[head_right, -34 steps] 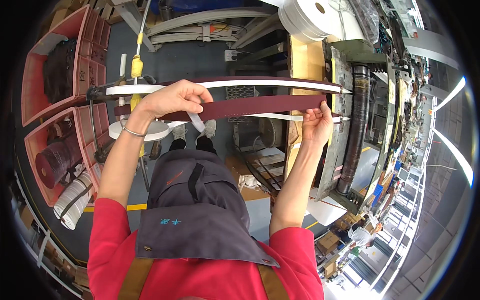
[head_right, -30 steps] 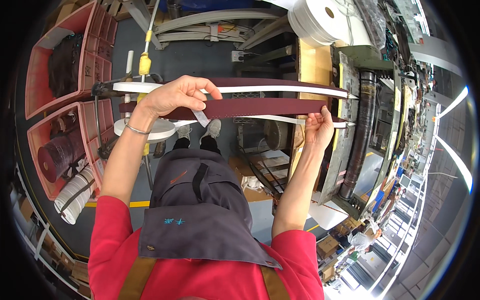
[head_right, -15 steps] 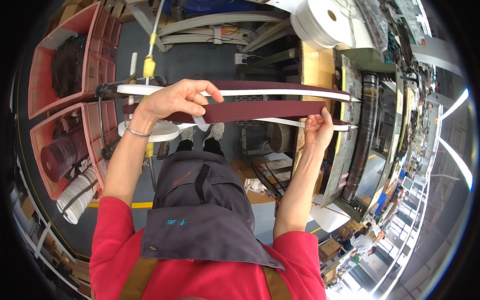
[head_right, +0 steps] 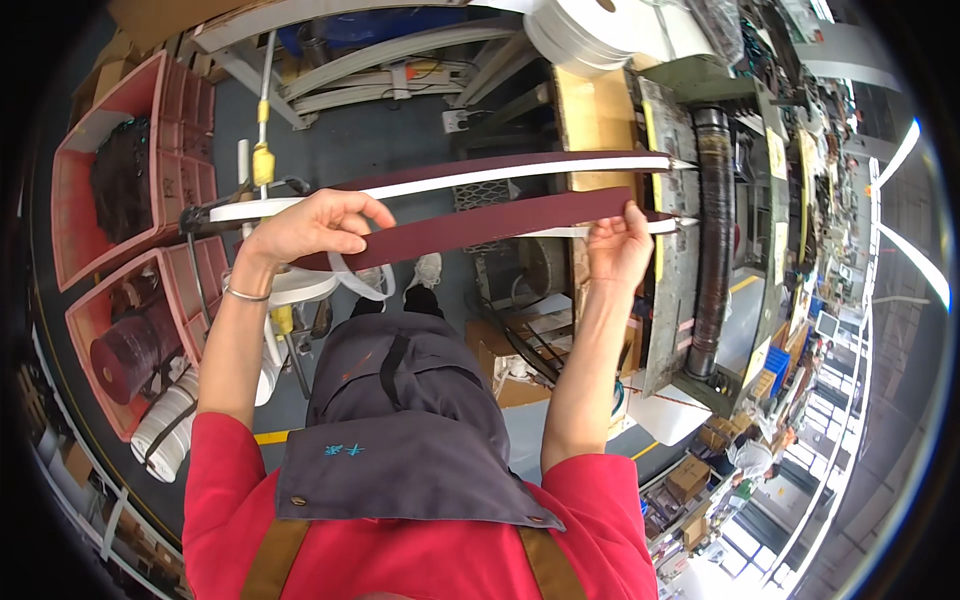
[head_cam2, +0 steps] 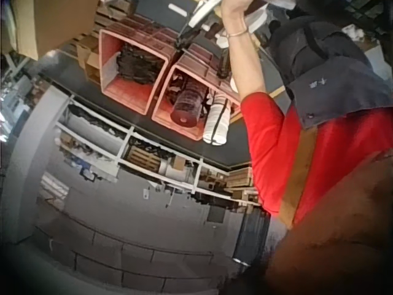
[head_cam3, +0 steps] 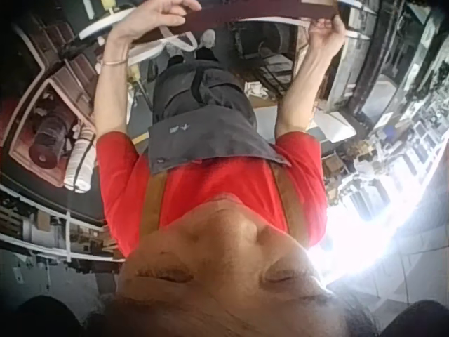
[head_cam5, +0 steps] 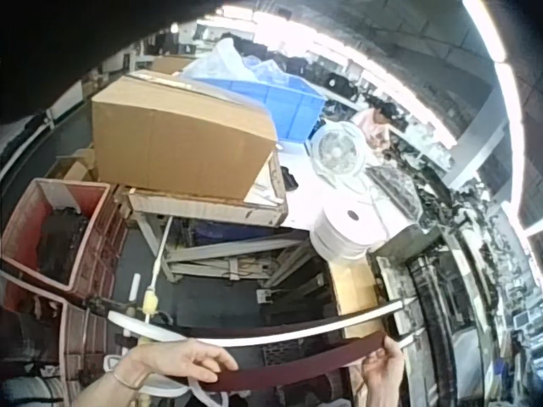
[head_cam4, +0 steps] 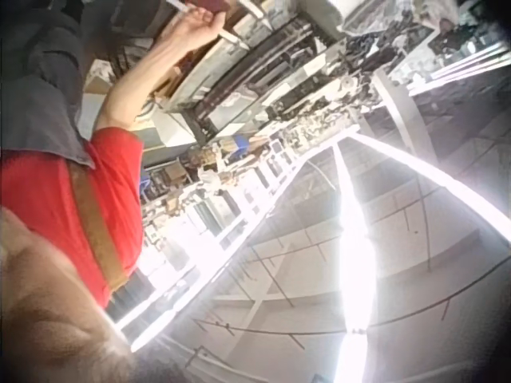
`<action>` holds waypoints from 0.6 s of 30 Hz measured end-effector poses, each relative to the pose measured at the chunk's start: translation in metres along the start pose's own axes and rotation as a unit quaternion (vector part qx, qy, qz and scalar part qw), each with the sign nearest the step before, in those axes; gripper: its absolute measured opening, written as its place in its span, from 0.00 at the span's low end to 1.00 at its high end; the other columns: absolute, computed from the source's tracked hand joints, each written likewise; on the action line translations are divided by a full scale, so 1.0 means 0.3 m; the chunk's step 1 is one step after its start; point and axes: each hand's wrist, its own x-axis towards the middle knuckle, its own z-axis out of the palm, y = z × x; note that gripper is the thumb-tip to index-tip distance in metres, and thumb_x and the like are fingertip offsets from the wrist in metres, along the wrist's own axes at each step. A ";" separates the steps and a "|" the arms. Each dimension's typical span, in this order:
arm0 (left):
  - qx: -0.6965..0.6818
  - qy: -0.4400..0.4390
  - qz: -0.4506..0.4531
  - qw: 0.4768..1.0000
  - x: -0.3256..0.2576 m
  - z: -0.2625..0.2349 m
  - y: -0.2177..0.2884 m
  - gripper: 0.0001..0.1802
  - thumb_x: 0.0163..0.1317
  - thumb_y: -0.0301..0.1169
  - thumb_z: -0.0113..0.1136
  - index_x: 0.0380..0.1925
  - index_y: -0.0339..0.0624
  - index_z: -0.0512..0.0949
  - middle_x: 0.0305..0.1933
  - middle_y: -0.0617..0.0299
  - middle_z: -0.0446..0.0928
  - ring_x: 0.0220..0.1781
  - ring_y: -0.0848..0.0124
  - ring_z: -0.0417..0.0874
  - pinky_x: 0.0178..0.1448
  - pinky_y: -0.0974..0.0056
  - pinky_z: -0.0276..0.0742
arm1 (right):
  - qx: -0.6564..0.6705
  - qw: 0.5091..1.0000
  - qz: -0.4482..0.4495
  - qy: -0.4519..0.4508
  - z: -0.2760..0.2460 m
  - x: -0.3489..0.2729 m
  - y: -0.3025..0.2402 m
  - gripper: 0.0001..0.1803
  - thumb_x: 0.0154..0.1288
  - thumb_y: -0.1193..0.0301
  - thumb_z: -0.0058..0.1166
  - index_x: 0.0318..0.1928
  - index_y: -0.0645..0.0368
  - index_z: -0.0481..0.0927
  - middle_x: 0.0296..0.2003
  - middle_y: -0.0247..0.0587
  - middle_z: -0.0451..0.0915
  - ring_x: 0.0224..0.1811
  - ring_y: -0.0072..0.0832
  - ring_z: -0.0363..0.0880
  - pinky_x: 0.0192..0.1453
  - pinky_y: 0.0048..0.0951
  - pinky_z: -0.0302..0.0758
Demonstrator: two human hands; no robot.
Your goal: The person assembles straps by cutting white tape and attaching it to a maroon fabric strip. They use scissors to trim the tape and then fold the tape over the edges of the fabric to create a finished strap. The process involves repeated cutting, folding, and pressing of the materials.
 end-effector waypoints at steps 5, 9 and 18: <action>0.029 0.044 0.021 0.998 -0.018 0.015 0.018 0.18 0.48 0.22 0.51 0.43 0.29 0.68 0.20 0.70 0.69 0.23 0.84 0.64 0.33 0.76 0.62 | 0.024 0.999 -0.002 -0.027 0.017 0.003 -0.005 0.05 0.58 0.74 0.46 0.33 0.63 0.74 0.27 0.40 0.78 0.22 0.25 0.70 0.24 0.20 0.67; -0.011 0.040 0.031 0.999 -0.011 -0.002 0.013 0.18 0.49 0.22 0.54 0.43 0.33 0.69 0.29 0.62 0.78 0.31 0.83 0.73 0.41 0.74 0.66 | 0.028 1.000 0.006 -0.006 -0.004 0.011 -0.024 0.07 0.59 0.74 0.44 0.34 0.64 0.74 0.28 0.40 0.77 0.23 0.26 0.70 0.23 0.22 0.66; 0.202 0.131 -0.033 0.970 0.006 0.003 -0.062 0.10 0.45 0.23 0.53 0.31 0.34 0.72 0.20 0.63 0.74 0.23 0.78 0.71 0.29 0.71 0.67 | -0.078 0.993 -0.013 0.087 0.062 -0.065 0.138 0.03 0.57 0.71 0.51 0.29 0.56 0.73 0.16 0.35 0.74 0.18 0.28 0.76 0.21 0.24 0.75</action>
